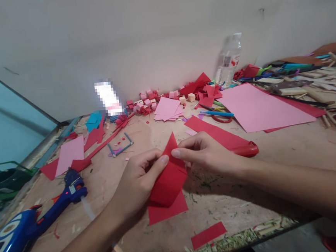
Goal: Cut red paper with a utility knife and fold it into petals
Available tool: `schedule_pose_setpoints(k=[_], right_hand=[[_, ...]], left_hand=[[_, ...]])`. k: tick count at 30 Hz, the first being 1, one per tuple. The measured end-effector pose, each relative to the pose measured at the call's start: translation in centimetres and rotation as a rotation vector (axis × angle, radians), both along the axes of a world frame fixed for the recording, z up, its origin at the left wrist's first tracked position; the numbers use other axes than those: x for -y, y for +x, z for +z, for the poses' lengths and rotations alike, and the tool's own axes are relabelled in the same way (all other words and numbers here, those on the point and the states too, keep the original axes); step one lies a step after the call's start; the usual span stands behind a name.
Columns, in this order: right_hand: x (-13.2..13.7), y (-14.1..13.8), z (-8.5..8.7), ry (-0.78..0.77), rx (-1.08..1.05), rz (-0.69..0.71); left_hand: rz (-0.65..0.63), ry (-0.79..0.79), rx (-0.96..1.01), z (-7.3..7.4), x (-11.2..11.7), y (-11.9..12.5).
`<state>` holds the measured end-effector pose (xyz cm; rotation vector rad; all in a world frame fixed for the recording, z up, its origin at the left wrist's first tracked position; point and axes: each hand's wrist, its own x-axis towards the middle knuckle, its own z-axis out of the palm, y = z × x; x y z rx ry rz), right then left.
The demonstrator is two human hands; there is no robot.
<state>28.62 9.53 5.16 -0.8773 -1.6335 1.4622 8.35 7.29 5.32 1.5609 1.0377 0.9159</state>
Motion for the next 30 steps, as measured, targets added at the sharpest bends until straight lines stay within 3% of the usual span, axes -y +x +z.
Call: schedule_pose_setpoints(k=[11, 20, 30], right_hand=[[-0.02, 0.24, 0.01, -0.012, -0.054, -0.04], [-0.41, 0.22, 0.13, -0.085, -0.142, -0.086], [-0.24, 0.47, 0.09, 0.019, -0.102, -0.111]], left_hand=[[-0.144, -0.035, -0.028, -0.1, 0.19, -0.11], [-0.154, 0.002, -0.043, 0.02, 0.5, 0.23], [-0.18, -0.012, -0.046, -0.3, 0.37, -0.13]])
